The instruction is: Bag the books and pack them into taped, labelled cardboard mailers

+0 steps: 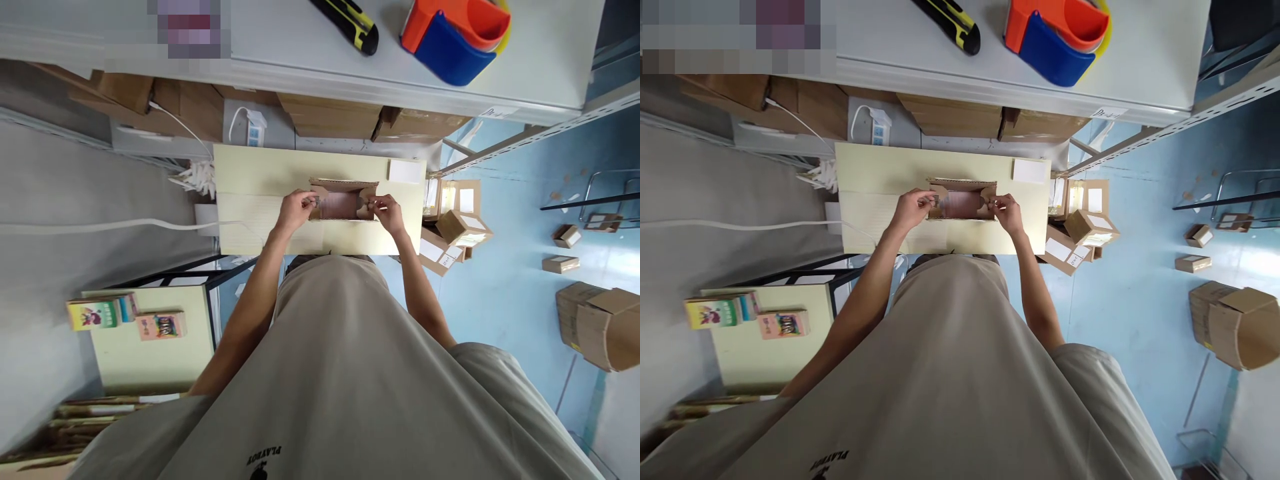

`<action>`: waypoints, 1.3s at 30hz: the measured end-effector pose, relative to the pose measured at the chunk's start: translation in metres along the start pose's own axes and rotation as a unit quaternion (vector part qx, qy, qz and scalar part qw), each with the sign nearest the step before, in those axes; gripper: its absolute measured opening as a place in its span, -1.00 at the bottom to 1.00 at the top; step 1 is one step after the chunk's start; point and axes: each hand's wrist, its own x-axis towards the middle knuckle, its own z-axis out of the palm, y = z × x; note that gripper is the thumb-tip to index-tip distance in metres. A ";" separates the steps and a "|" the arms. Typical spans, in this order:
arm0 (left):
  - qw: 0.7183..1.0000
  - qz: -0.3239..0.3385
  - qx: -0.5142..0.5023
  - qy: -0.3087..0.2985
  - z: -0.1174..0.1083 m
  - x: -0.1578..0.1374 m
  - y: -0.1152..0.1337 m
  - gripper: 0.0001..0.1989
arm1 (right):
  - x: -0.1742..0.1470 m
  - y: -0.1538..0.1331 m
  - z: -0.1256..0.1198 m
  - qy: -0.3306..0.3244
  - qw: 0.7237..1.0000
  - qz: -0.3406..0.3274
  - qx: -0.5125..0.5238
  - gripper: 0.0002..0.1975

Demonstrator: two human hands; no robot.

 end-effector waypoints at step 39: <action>0.988 -0.020 -0.025 0.151 0.033 -0.018 -0.007 -0.81 | -0.018 0.004 0.016 0.078 0.997 0.003 -0.005 -0.58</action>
